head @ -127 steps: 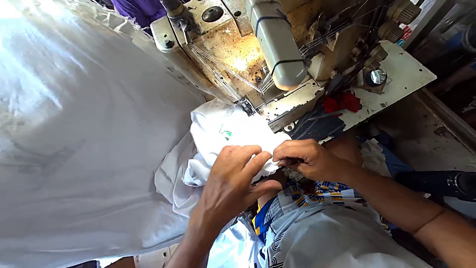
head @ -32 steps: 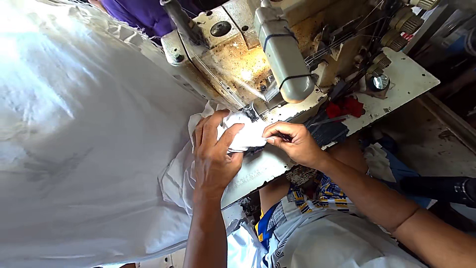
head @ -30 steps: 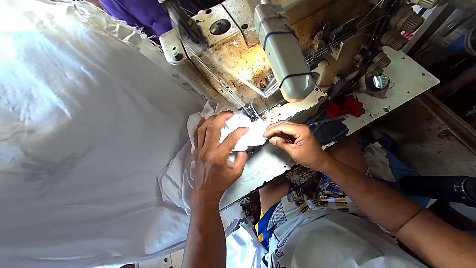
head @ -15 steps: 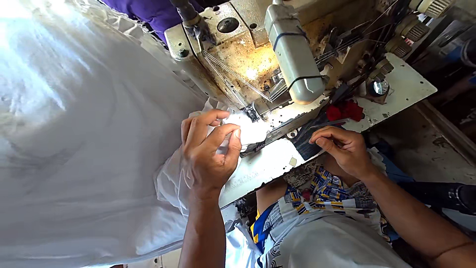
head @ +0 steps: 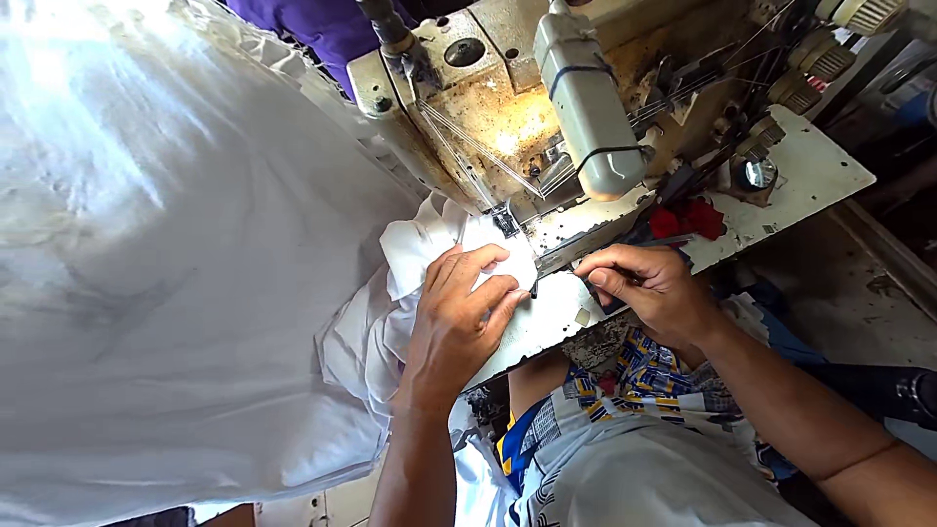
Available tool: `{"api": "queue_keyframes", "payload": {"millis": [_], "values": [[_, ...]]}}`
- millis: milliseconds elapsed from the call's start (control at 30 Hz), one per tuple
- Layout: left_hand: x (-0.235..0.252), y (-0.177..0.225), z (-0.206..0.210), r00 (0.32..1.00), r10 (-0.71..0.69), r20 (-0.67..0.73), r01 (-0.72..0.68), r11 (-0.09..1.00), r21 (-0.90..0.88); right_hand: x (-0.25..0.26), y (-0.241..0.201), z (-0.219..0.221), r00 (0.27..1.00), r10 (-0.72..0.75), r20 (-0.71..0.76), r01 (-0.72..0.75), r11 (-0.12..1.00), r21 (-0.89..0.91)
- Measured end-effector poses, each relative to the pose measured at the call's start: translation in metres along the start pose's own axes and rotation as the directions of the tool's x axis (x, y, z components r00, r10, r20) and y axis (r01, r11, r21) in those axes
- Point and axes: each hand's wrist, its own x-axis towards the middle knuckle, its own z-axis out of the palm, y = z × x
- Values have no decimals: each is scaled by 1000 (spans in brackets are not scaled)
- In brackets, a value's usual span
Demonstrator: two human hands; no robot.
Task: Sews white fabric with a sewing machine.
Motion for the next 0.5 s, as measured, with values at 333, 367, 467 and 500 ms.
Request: {"api": "queue_keyframes", "payload": {"millis": [333,367,467,500], "values": [[25,-11,-9,927,-256,-273,277,960,40,-12,-14,-27,999,-27,-27,24,996,-84],[29,-12,-12,922,-298,-247,316,948,36,-12,-16,-29,999,-26,-30,23,995,-95],[43,-15,-20,896,-424,-133,433,900,46,-12,-22,-37,999,-34,-36,29,991,-128],[48,-15,-23,883,-465,-67,468,882,48,-12,-25,-40,999,-35,-37,29,989,-145]]}}
